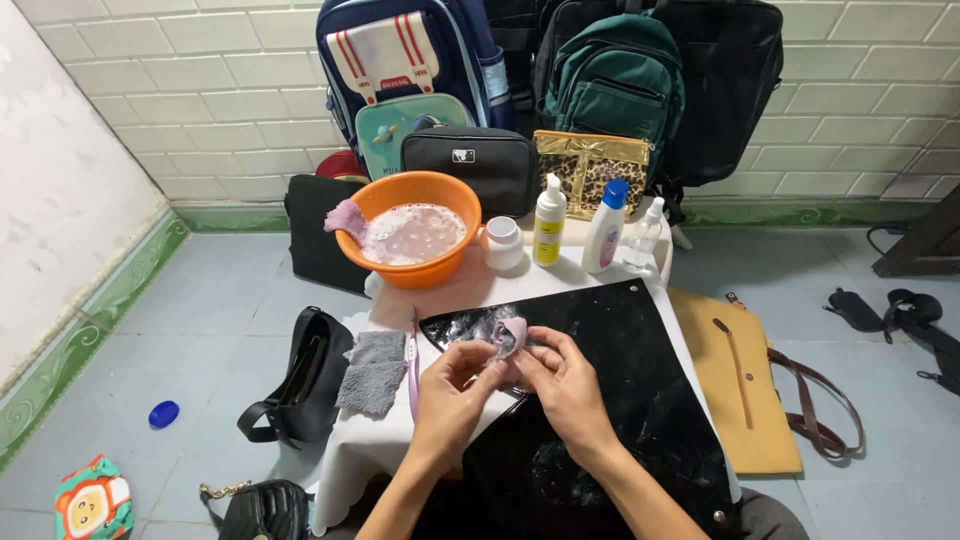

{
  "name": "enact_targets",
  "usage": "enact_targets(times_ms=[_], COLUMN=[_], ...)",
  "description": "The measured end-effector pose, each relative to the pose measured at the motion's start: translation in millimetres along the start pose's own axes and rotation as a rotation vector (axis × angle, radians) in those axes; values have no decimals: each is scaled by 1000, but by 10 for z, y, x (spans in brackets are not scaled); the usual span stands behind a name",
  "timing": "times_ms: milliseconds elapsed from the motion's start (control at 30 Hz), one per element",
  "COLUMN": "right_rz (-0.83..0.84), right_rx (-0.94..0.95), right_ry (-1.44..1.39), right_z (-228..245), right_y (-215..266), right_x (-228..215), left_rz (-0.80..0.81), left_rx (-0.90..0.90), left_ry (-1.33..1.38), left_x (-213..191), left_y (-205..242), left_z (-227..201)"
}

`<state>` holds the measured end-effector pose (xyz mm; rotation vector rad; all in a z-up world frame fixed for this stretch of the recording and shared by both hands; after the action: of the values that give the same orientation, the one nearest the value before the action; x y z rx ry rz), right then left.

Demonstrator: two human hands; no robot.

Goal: Cleaning a black leather panel using soapy water, a toothbrush, and a cloth.

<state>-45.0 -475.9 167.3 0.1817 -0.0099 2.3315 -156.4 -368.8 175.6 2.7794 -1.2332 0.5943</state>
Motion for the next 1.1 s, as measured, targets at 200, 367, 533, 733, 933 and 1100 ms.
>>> enact_targets(times_ms=[200, 367, 533, 733, 933, 1100], right_rz=[-16, 124, 188, 212, 205, -34], right_rx=[-198, -208, 4, 259, 225, 371], right_ry=[285, 276, 83, -426, -479, -360], right_z=[168, 285, 30, -15, 235, -271], right_y=[43, 78, -156, -119, 16, 59], right_x=[-2, 119, -276, -264, -194, -499], left_rz=[25, 19, 200, 327, 474, 424], left_rx=[-109, -19, -47, -45, 284, 372], left_ry=[117, 29, 175, 6, -694, -546], left_x=[33, -136, -148, 145, 506, 603], left_y=[24, -143, -197, -131, 156, 236], left_z=[31, 161, 16, -376, -625, -539])
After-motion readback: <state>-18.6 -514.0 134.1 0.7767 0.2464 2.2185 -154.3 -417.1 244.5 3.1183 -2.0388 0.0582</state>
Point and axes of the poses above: each hand's wrist, its own y-axis away from the middle knuckle, its own x-axis out of the palm, z = x × y, the point moved 10 cm from there along -y, towards the middle knuckle, and after that the axes turned 10 degrees about y, right-handed, at the moved point
